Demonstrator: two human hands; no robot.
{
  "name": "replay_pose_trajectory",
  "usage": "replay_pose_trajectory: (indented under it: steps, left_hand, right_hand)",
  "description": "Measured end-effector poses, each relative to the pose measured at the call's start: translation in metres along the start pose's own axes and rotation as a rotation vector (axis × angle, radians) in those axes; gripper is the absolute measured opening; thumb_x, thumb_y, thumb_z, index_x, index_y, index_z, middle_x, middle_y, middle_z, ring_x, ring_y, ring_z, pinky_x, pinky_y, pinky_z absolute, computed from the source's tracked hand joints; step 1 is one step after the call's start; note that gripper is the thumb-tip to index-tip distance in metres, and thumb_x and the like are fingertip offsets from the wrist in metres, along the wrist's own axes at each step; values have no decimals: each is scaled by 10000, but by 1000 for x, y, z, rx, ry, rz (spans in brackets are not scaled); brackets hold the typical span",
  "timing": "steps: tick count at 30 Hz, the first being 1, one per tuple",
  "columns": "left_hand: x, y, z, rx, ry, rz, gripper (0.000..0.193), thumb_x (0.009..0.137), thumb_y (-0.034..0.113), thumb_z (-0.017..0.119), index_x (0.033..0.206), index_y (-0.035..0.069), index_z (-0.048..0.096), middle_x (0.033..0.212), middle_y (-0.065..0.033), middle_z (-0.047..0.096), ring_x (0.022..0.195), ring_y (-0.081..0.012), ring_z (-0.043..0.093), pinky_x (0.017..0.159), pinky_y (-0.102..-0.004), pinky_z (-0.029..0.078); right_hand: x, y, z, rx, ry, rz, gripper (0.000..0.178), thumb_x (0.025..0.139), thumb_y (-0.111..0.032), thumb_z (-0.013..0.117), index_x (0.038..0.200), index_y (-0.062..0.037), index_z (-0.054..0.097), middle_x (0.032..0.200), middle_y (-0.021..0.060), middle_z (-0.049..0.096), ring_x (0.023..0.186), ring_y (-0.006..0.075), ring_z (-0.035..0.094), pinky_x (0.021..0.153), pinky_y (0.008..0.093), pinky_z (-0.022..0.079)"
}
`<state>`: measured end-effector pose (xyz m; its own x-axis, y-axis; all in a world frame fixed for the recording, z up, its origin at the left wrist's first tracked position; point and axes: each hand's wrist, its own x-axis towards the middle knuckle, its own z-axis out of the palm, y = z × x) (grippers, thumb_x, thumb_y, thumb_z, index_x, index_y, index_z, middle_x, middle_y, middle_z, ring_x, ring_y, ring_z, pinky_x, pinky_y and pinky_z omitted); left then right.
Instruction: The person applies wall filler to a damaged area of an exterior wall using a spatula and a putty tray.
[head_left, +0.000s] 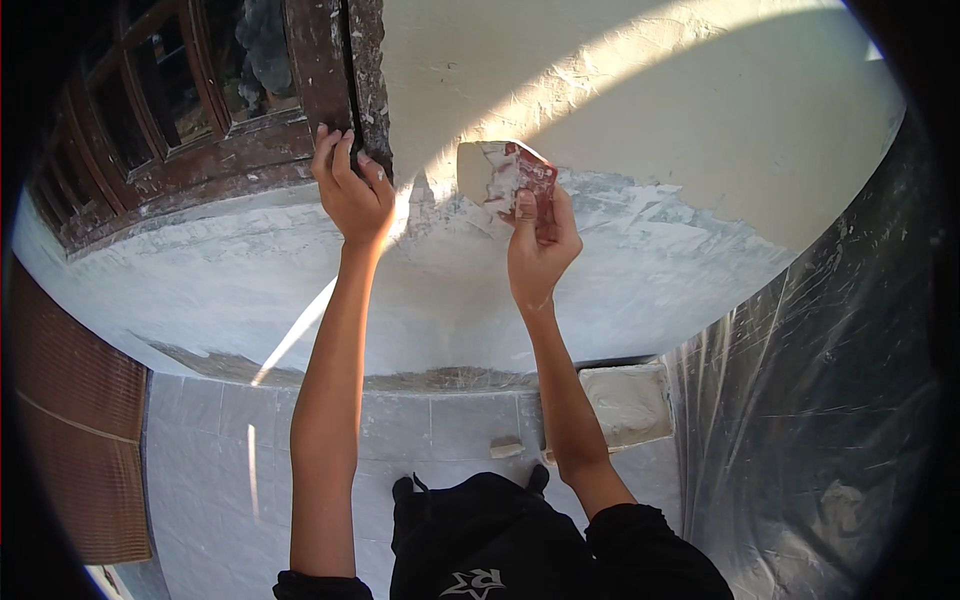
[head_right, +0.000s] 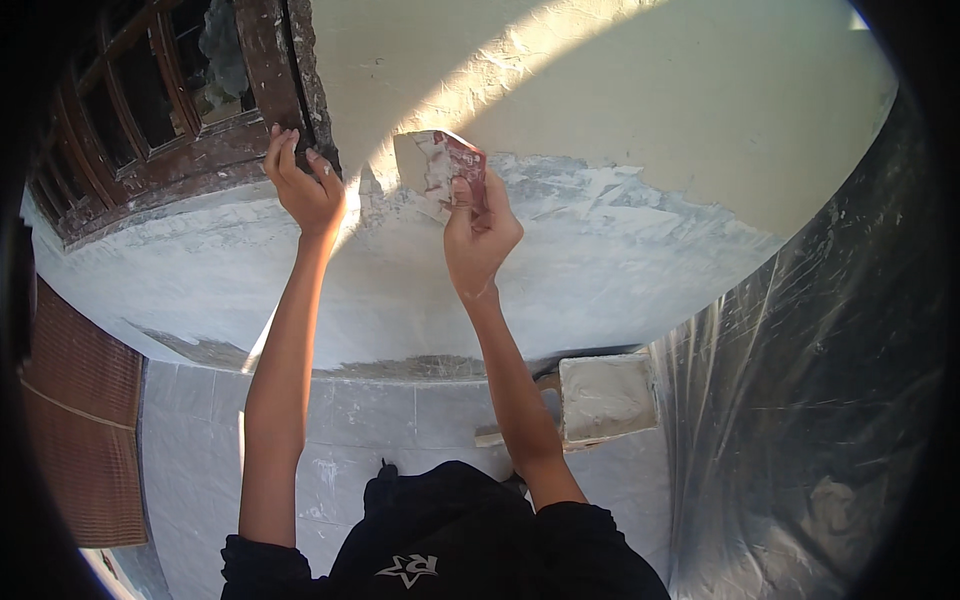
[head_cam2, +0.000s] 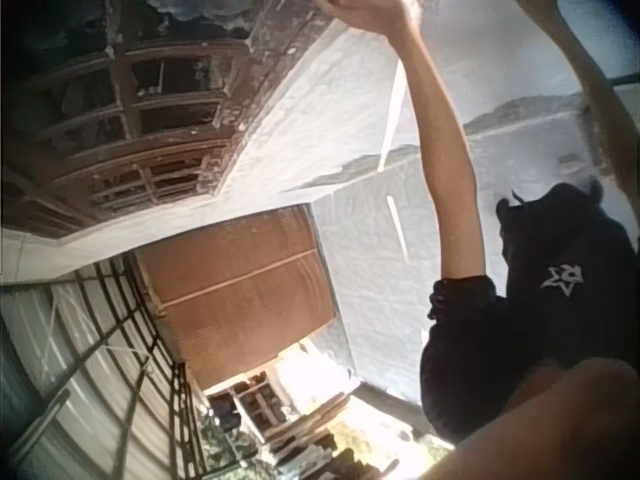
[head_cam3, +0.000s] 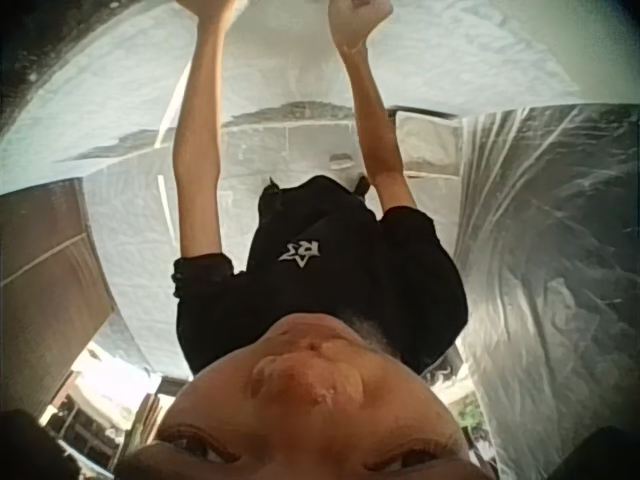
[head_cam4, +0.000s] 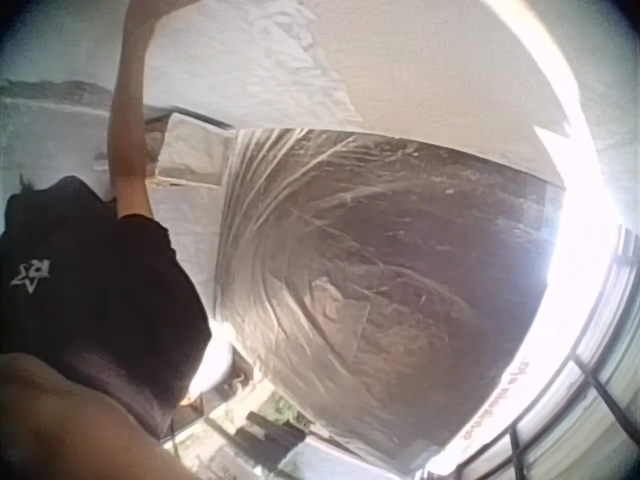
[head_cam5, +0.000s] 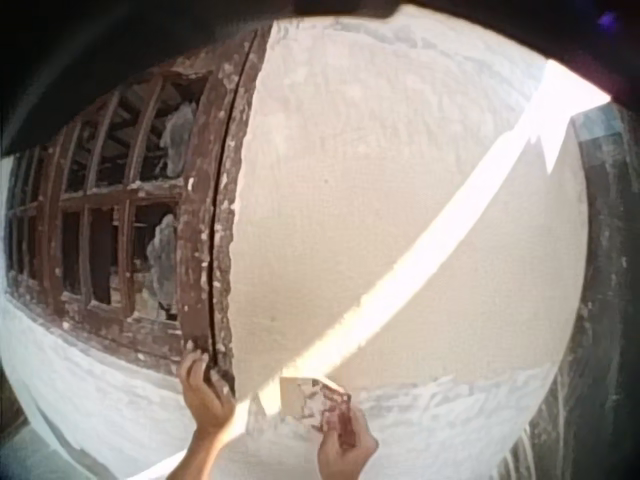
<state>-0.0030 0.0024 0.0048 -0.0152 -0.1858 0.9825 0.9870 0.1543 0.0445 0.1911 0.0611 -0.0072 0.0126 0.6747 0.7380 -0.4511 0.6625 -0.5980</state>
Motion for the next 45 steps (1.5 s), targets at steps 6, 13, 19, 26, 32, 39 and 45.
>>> replay_pose_trajectory:
  steps: [6, 13, 19, 26, 32, 39, 45]
  left_hand:
    - [-3, 1, 0, 8, -15, -1, 374, 852, -15, 492, 1224, 0, 457, 1189, -192, 474, 1195, -424, 499, 935, -493, 459]
    - [1, 1, 0, -10, -14, -9, 376, 854, -19, 487, 1227, 4, 453, 1188, -192, 474, 1193, -422, 500, 938, -498, 454]
    - [-1, 1, -3, 15, -28, 13, 370, 856, -25, 476, 1225, -17, 442, 1182, -195, 472, 1184, -425, 503, 943, -494, 453]
    - [-1, 0, -3, 14, -27, 4, 365, 863, -22, 472, 1227, -23, 441, 1186, -195, 466, 1186, -426, 500, 961, -494, 447]
    - [3, 2, -4, 17, -38, 11, 366, 867, -22, 471, 1231, -23, 439, 1197, -194, 463, 1203, -416, 491, 971, -493, 442]
    - [-1, 3, -3, 38, -59, 10, 368, 865, -26, 466, 1232, -28, 435, 1199, -195, 467, 1193, -413, 499, 972, -489, 443]
    - [2, 6, -3, 36, -57, -2, 365, 865, -26, 468, 1229, -24, 436, 1195, -195, 468, 1188, -417, 501, 967, -489, 445]
  right_hand:
    - [22, -12, -40, 23, 267, 132, 297, 972, -84, 552, 1230, 61, 526, 981, 78, 644, 824, 133, 635, 701, 276, 579]
    - [12, 22, -33, 7, 13, 60, 267, 951, -71, 586, 1189, 51, 583, 997, 58, 637, 885, 95, 597, 719, 268, 568]
    - [27, -4, -66, 61, 114, 162, 316, 968, -111, 572, 1245, 37, 536, 1027, 61, 638, 896, 117, 615, 740, 280, 567]
    - [40, 13, -79, -6, 117, 101, 309, 957, -103, 587, 1221, 54, 550, 1022, 74, 638, 896, 125, 616, 713, 280, 574]
    - [31, 4, -75, 32, -55, 121, 309, 960, -91, 578, 1226, 64, 543, 1038, 66, 632, 909, 120, 613, 715, 273, 575]
    - [37, 4, -87, 7, 104, 131, 273, 968, -116, 573, 1195, 36, 558, 992, 52, 638, 868, 100, 613, 714, 276, 579]
    - [41, 17, -79, -41, 1, 77, 281, 954, -89, 588, 1189, 63, 570, 994, 65, 638, 859, 109, 609, 717, 268, 570]
